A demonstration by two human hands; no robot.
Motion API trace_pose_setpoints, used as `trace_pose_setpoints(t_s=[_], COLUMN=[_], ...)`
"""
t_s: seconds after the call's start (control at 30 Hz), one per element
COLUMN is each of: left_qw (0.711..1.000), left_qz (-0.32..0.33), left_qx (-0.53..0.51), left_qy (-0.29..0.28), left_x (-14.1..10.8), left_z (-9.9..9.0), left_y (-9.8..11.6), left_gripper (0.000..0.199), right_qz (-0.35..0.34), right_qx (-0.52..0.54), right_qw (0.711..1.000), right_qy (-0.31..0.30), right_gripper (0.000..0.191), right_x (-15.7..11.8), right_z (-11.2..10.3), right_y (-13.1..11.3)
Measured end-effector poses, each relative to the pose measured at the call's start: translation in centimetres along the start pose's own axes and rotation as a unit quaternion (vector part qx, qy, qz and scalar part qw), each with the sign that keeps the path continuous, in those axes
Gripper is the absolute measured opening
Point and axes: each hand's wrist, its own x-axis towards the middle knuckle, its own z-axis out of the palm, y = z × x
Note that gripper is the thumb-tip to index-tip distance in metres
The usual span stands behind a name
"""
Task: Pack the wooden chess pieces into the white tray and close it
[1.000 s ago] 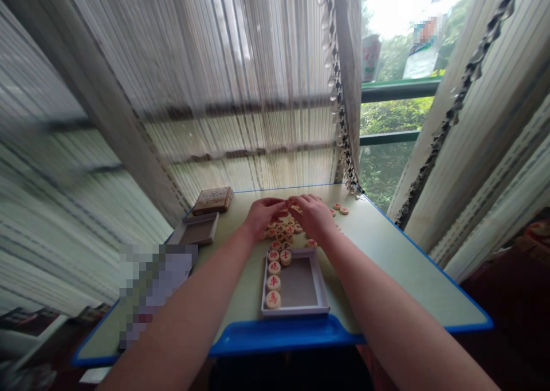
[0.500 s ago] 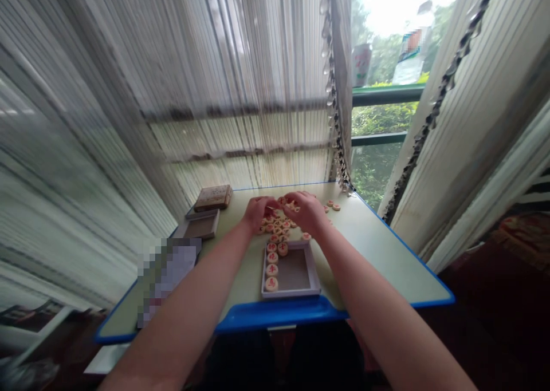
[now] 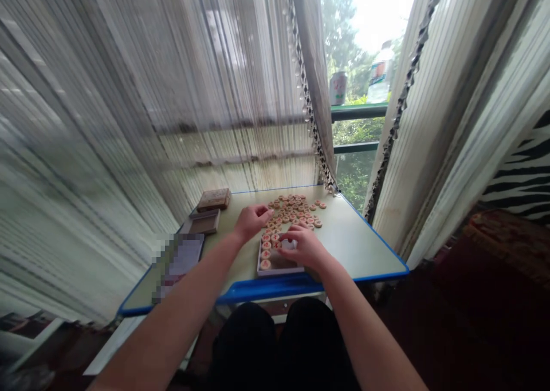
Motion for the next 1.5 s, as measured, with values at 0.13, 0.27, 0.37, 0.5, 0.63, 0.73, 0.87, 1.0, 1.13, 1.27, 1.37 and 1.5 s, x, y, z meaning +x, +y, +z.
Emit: trace_pose_setpoints(t_s=[0.13, 0.27, 0.37, 0.5, 0.63, 0.73, 0.87, 1.0, 1.13, 1.27, 1.37, 1.5], left_qw=[0.995, 0.989, 0.986, 0.985, 0.987, 0.989, 0.991, 0.994, 0.995, 0.996, 0.997, 0.996], left_qz=[0.089, 0.096, 0.099, 0.109, 0.107, 0.102, 0.08, 0.051, 0.03, 0.018, 0.017, 0.015], left_qx=[0.033, 0.072, 0.099, 0.111, 0.105, 0.101, 0.093, 0.083, 0.076, 0.062, 0.063, 0.079], left_qy=[0.032, 0.082, 0.095, 0.074, 0.054, 0.047, 0.048, 0.051, 0.054, 0.054, 0.052, 0.048], left_x=[-3.7, -6.4, -7.0, -6.9, -6.8, -6.7, -6.4, -6.2, -6.2, -6.3, -6.5, -6.8], left_z=[-1.3, -1.4, -0.9, -0.4, -0.4, -0.3, 0.0, 0.2, 0.3, 0.2, 0.2, 0.1], left_y=[0.1, -1.4, -2.3, -2.3, -2.2, -2.3, -2.7, -3.1, -3.3, -3.1, -2.8, -2.7], left_gripper=[0.02, 0.013, 0.012, 0.011, 0.009, 0.009, 0.011, 0.012, 0.013, 0.013, 0.013, 0.014], right_qz=[0.012, 0.035, 0.061, 0.058, 0.057, 0.048, 0.056, 0.066, 0.072, 0.054, 0.026, -0.002], right_qx=[-0.009, -0.013, -0.021, -0.004, 0.017, 0.014, 0.005, 0.01, 0.039, 0.063, 0.066, 0.031], right_qw=[0.999, 0.996, 0.996, 0.996, 0.996, 0.995, 0.996, 0.995, 0.994, 0.995, 0.997, 0.999], right_qy=[-0.051, -0.075, -0.069, -0.07, -0.073, -0.084, -0.074, -0.076, -0.071, -0.056, -0.02, -0.023], right_gripper=[0.024, 0.028, 0.029, 0.029, 0.026, 0.024, 0.025, 0.024, 0.022, 0.021, 0.024, 0.024], right_x=[0.3, 0.5, 0.4, 0.2, 0.2, 0.3, 0.3, 0.2, -0.1, -0.4, -0.6, -0.8], right_z=[0.7, 1.1, 1.1, 0.9, 0.6, 0.7, 0.9, 0.9, 0.7, 0.4, 0.2, 0.4], right_y=[-0.1, -0.1, 0.0, -0.1, -0.1, 0.0, 0.0, -0.2, -0.1, 0.2, 0.4, 0.3])
